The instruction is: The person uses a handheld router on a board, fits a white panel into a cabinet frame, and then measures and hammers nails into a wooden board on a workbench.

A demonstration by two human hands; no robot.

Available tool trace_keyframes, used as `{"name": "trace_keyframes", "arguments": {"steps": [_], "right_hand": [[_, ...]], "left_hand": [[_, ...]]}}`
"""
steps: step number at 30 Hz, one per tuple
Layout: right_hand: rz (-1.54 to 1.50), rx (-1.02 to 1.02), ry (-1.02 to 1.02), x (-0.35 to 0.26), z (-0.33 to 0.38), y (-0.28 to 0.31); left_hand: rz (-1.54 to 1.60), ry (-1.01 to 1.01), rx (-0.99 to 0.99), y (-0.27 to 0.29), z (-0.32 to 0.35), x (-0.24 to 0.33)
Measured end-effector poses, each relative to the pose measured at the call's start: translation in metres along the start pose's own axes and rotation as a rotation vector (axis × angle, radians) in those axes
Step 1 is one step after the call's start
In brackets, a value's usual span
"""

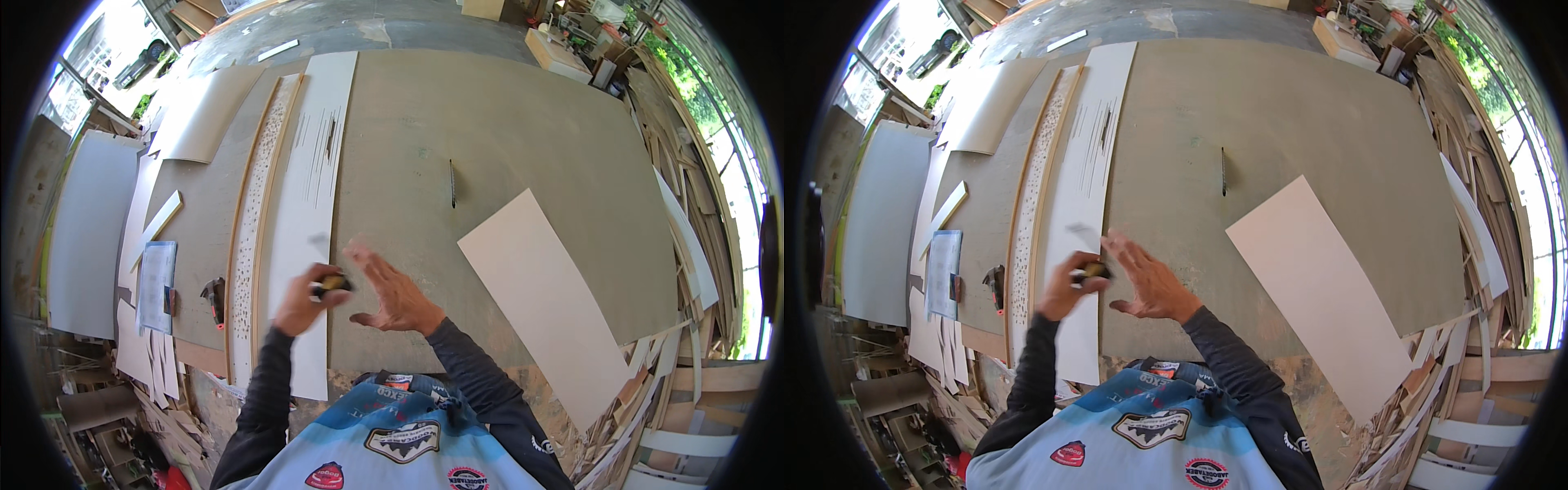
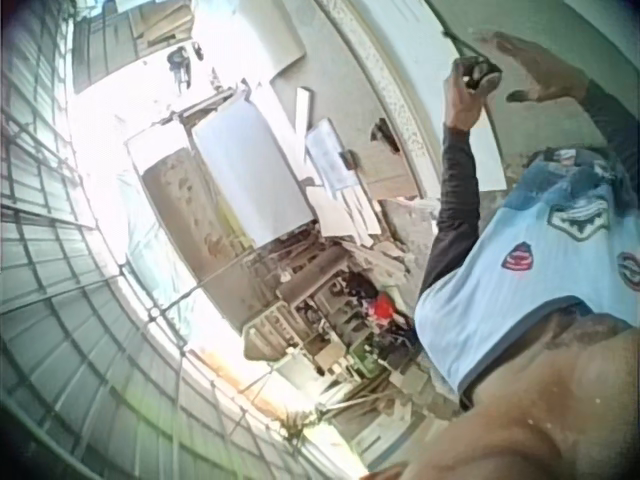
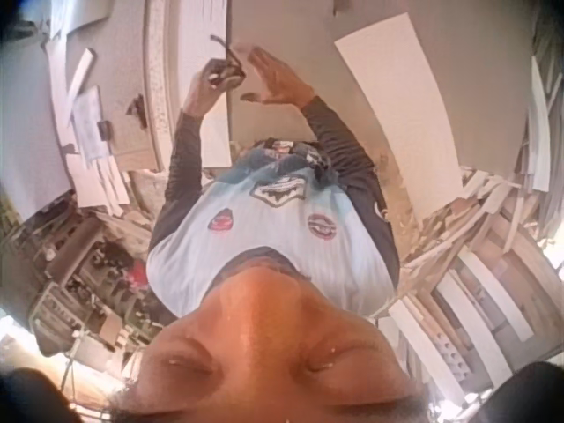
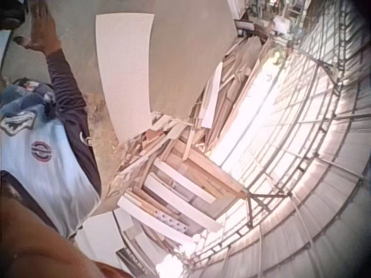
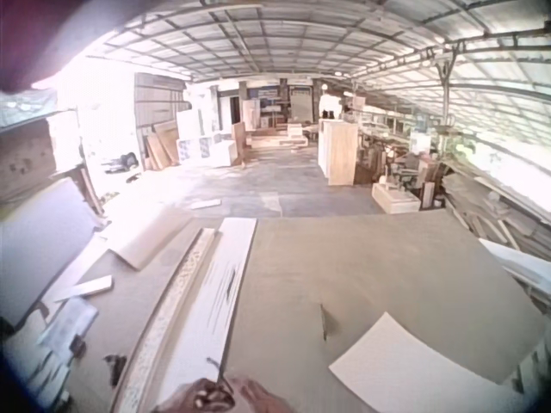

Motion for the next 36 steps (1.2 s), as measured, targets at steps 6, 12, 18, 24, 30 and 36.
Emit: {"name": "trace_keyframes", "arguments": {"steps": [6, 12, 18, 24, 30, 36], "right_hand": [[-0.186, 0.121, -0.144, 0.066, 0.049, -0.017], [0.044, 0.111, -0.239, 0.099, 0.069, 0.006], [0.379, -0.030, -0.392, 0.153, 0.078, 0.056], [0.643, -0.108, -0.439, 0.226, 0.100, 0.131], [0.779, -0.206, -0.621, 0.269, 0.128, 0.173], [0.803, -0.198, -0.612, 0.290, 0.118, 0.159]], "left_hand": [[0.151, -0.008, -0.124, -0.078, -0.051, 0.015], [0.140, -0.084, -0.208, -0.100, -0.092, 0.024], [0.152, -0.157, -0.190, -0.052, -0.154, -0.021], [-0.347, -0.275, 0.331, 0.095, -0.222, -0.145], [-0.753, 0.018, 0.647, 0.148, -0.235, -0.184], [-0.708, 0.170, 0.586, 0.164, -0.241, -0.220]]}}
Point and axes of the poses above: each hand's wrist, its own z-axis away from the middle knuckle, its own y-axis out of the back of the hand, x = y × z, the point moved 3 cm from there along -z, towards the middle knuckle, and after that the axes turned 15 degrees about y, right-handed, at the moved point
